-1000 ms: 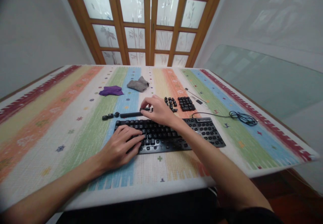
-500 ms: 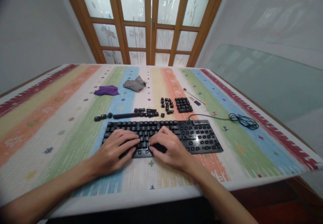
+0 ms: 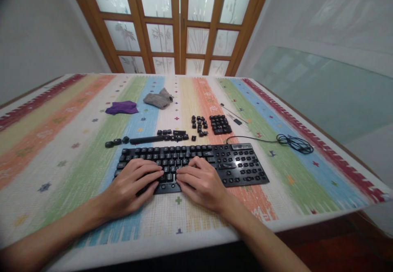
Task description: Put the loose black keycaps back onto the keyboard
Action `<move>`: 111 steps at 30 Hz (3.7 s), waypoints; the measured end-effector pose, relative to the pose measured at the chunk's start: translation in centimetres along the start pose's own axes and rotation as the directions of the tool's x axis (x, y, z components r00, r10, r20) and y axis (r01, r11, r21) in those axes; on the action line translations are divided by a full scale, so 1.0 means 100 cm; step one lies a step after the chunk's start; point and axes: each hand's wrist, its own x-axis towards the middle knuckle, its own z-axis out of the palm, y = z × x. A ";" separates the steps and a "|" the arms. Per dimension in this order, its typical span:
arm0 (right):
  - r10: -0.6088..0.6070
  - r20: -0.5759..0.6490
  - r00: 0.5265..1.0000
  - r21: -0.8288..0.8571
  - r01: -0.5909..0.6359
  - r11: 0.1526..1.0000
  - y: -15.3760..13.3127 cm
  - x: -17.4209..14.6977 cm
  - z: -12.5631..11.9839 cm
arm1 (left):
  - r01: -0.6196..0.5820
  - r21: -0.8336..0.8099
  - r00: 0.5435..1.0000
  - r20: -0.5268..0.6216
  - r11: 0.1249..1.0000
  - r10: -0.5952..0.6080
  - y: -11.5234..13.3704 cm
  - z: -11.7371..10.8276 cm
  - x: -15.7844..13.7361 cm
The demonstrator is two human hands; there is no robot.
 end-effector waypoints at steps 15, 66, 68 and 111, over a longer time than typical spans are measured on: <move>0.000 0.038 0.999 -0.048 0.001 0.999 -0.004 0.001 0.001 | -0.021 0.006 1.000 -0.001 1.000 0.021 0.002 -0.001 0.001; 0.017 -0.100 0.995 0.052 -0.012 0.999 0.005 -0.009 0.012 | 0.052 -0.059 0.995 0.092 0.997 -0.046 0.015 0.014 0.036; 0.028 -0.107 0.994 0.061 -0.021 0.998 0.002 -0.008 0.010 | 0.061 -0.068 0.994 0.093 0.996 -0.054 0.013 0.015 0.038; 0.036 -0.062 0.997 0.106 -0.030 0.994 0.003 -0.006 0.010 | 0.113 -0.075 0.992 0.071 0.991 -0.108 0.014 0.023 0.029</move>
